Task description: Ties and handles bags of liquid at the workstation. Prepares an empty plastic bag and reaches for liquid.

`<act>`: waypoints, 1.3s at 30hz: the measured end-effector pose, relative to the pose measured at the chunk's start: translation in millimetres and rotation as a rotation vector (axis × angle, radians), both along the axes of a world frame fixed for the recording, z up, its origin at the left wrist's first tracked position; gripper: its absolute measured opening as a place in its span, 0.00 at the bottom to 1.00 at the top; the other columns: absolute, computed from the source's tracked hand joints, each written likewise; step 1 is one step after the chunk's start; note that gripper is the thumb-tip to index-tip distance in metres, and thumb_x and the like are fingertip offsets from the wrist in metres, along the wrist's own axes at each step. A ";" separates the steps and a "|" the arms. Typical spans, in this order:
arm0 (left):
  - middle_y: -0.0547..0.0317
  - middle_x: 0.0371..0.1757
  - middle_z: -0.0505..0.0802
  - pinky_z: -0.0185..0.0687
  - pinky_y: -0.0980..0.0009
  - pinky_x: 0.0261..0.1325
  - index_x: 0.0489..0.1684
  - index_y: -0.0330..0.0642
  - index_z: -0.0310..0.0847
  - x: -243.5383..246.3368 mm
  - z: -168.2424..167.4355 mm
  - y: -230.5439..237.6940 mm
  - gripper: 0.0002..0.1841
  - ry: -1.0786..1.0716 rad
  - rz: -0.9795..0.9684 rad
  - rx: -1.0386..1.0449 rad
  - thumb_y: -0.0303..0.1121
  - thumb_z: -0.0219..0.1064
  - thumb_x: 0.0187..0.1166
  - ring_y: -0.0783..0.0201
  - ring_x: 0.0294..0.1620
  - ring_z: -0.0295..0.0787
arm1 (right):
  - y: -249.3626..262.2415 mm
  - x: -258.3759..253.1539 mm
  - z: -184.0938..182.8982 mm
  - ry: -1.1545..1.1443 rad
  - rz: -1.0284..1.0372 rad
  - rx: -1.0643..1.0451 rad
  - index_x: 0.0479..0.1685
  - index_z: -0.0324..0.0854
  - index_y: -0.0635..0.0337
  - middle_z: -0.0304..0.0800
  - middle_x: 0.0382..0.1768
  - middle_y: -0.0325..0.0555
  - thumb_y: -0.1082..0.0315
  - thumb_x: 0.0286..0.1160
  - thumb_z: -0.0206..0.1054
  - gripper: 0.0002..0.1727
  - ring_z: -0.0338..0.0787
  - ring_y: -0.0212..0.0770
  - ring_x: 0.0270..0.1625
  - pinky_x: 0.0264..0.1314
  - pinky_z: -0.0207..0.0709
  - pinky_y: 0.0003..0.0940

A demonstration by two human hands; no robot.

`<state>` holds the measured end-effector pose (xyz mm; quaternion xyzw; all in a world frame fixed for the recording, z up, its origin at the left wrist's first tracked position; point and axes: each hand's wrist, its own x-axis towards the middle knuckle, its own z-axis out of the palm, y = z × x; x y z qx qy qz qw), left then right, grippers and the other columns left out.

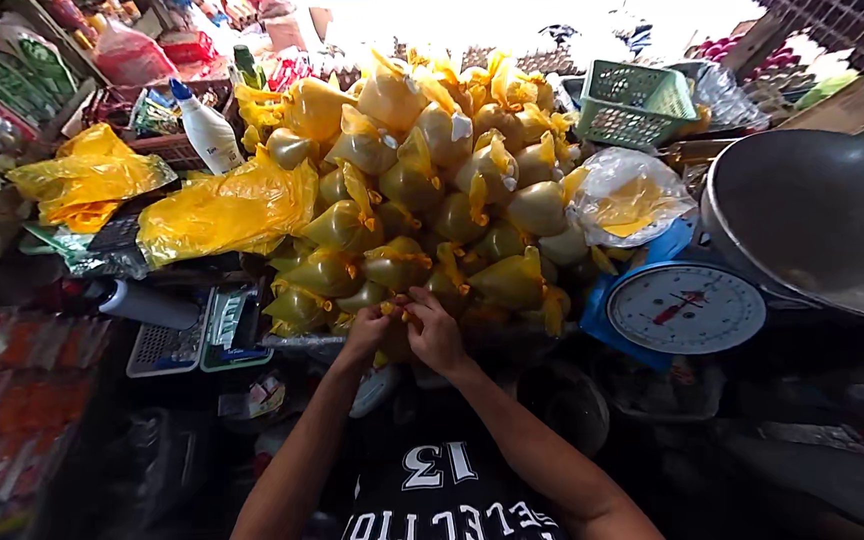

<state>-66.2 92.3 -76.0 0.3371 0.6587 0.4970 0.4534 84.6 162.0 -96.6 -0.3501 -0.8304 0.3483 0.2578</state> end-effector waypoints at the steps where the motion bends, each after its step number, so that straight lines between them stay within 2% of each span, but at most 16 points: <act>1: 0.58 0.45 0.97 0.90 0.61 0.55 0.54 0.44 0.93 1.4 -0.1 1.0 0.11 0.116 0.015 -0.027 0.35 0.68 0.82 0.66 0.47 0.94 | -6.4 -0.9 -1.3 0.003 -0.016 0.002 0.51 0.92 0.55 0.78 0.80 0.45 0.62 0.75 0.66 0.14 0.90 0.41 0.67 0.66 0.86 0.40; 4: 0.65 0.47 0.97 0.89 0.56 0.57 0.48 0.51 0.95 5.7 -5.2 4.2 0.10 0.522 0.084 0.000 0.38 0.69 0.80 0.68 0.48 0.94 | -11.1 -6.6 -14.1 0.054 -0.079 0.039 0.43 0.93 0.58 0.86 0.72 0.45 0.65 0.80 0.63 0.13 0.92 0.41 0.63 0.64 0.87 0.40; 7: 0.61 0.44 0.97 0.88 0.58 0.57 0.55 0.47 0.93 11.6 -14.1 0.4 0.15 0.310 0.231 0.077 0.39 0.58 0.91 0.66 0.47 0.94 | -6.7 -15.6 -24.2 0.145 -0.134 0.054 0.35 0.93 0.60 0.95 0.60 0.42 0.66 0.78 0.62 0.14 0.91 0.38 0.67 0.69 0.86 0.41; 9: 0.61 0.42 0.95 0.88 0.60 0.54 0.65 0.49 0.88 11.9 -30.3 -17.9 0.19 0.349 0.193 0.089 0.42 0.51 0.93 0.67 0.43 0.91 | 0.5 -15.9 -31.1 0.143 -0.172 0.056 0.37 0.95 0.58 0.96 0.58 0.39 0.64 0.77 0.61 0.15 0.91 0.38 0.68 0.69 0.86 0.45; 11: 0.61 0.49 0.95 0.87 0.62 0.56 0.71 0.49 0.85 10.7 -35.5 -38.2 0.21 0.413 0.128 0.094 0.42 0.49 0.93 0.67 0.47 0.91 | 8.3 -8.5 -34.3 0.114 -0.179 0.069 0.40 0.96 0.54 0.97 0.57 0.36 0.63 0.76 0.60 0.16 0.92 0.36 0.65 0.64 0.88 0.47; 14: 0.61 0.73 0.89 0.82 0.60 0.73 0.38 0.40 0.91 13.5 -1.7 -37.2 0.20 0.492 0.101 0.184 0.36 0.50 0.91 0.65 0.72 0.85 | 6.8 4.5 -13.2 0.016 -0.071 -0.127 0.44 0.95 0.51 0.96 0.55 0.35 0.59 0.76 0.62 0.15 0.94 0.36 0.57 0.59 0.88 0.49; 16: 0.67 0.80 0.84 0.69 0.56 0.87 0.31 0.43 0.90 25.4 27.7 -20.4 0.21 0.604 0.023 0.239 0.35 0.50 0.89 0.64 0.87 0.69 | 10.0 18.4 11.1 0.009 0.145 -0.363 0.60 0.90 0.52 0.92 0.62 0.41 0.60 0.77 0.66 0.17 0.90 0.37 0.65 0.70 0.83 0.48; 18: 0.71 0.81 0.83 0.54 0.49 0.93 0.33 0.44 0.92 44.4 48.9 -3.0 0.20 0.702 -0.056 0.275 0.37 0.52 0.88 0.65 0.91 0.62 | 12.6 31.2 40.8 0.038 0.311 -0.524 0.62 0.88 0.57 0.90 0.63 0.45 0.62 0.79 0.69 0.17 0.88 0.35 0.65 0.73 0.81 0.41; 20: 0.75 0.82 0.81 0.45 0.42 0.94 0.37 0.47 0.93 60.7 69.1 10.0 0.17 0.772 -0.120 0.317 0.37 0.54 0.87 0.67 0.92 0.59 | 25.9 41.0 70.3 0.055 0.306 -0.664 0.54 0.87 0.60 0.91 0.45 0.44 0.68 0.83 0.63 0.10 0.88 0.32 0.46 0.53 0.83 0.36; 22: 0.70 0.86 0.76 0.50 0.40 0.93 0.46 0.47 0.91 65.9 87.5 13.9 0.14 0.803 -0.113 0.388 0.37 0.57 0.88 0.64 0.92 0.59 | 49.0 51.6 89.1 0.082 0.236 -0.813 0.50 0.86 0.58 0.90 0.38 0.42 0.64 0.89 0.57 0.13 0.86 0.34 0.36 0.37 0.82 0.35; 24: 0.63 0.91 0.69 0.64 0.47 0.87 0.63 0.48 0.86 59.0 97.3 8.0 0.15 0.779 -0.028 0.439 0.40 0.60 0.88 0.60 0.90 0.64 | 71.2 66.8 119.3 0.056 0.101 -0.840 0.57 0.87 0.56 0.93 0.46 0.44 0.56 0.92 0.55 0.18 0.91 0.41 0.42 0.39 0.87 0.46; 26: 0.61 0.91 0.67 0.73 0.53 0.84 0.72 0.49 0.81 47.7 81.4 -0.6 0.18 0.693 0.125 0.444 0.40 0.60 0.87 0.61 0.89 0.64 | 100.0 86.5 145.1 0.083 0.011 -0.853 0.57 0.87 0.53 0.94 0.57 0.42 0.46 0.90 0.55 0.23 0.92 0.45 0.58 0.51 0.88 0.55; 30: 0.52 0.88 0.70 0.79 0.52 0.79 0.77 0.43 0.76 57.5 -8.8 -1.1 0.23 0.517 0.227 0.307 0.37 0.62 0.83 0.56 0.85 0.70 | 141.6 109.8 151.4 0.323 -0.189 -0.746 0.51 0.89 0.56 0.94 0.60 0.41 0.40 0.88 0.56 0.28 0.92 0.47 0.60 0.54 0.88 0.58; 33: 0.44 0.95 0.55 0.67 0.46 0.87 0.93 0.41 0.55 87.0 -59.4 16.6 0.43 0.684 0.008 0.164 0.43 0.70 0.76 0.47 0.93 0.56 | 164.4 98.6 115.5 0.483 -0.332 -0.753 0.57 0.86 0.59 0.93 0.60 0.43 0.43 0.88 0.57 0.27 0.91 0.48 0.62 0.56 0.87 0.61; 36: 0.38 0.97 0.41 0.48 0.40 0.93 0.98 0.40 0.34 105.9 -87.5 34.6 0.60 0.885 -0.104 0.043 0.51 0.75 0.67 0.40 0.97 0.35 | 176.6 81.6 69.8 0.395 -0.411 -0.697 0.57 0.86 0.57 0.93 0.50 0.43 0.42 0.87 0.59 0.26 0.91 0.44 0.53 0.50 0.87 0.53; 39: 0.36 0.96 0.37 0.44 0.41 0.94 0.97 0.38 0.29 110.0 -90.7 40.9 0.63 0.906 -0.103 -0.004 0.50 0.76 0.65 0.39 0.97 0.31 | 177.8 68.4 41.6 0.210 -0.407 -0.508 0.42 0.89 0.58 0.93 0.40 0.43 0.41 0.87 0.59 0.28 0.91 0.41 0.42 0.44 0.86 0.48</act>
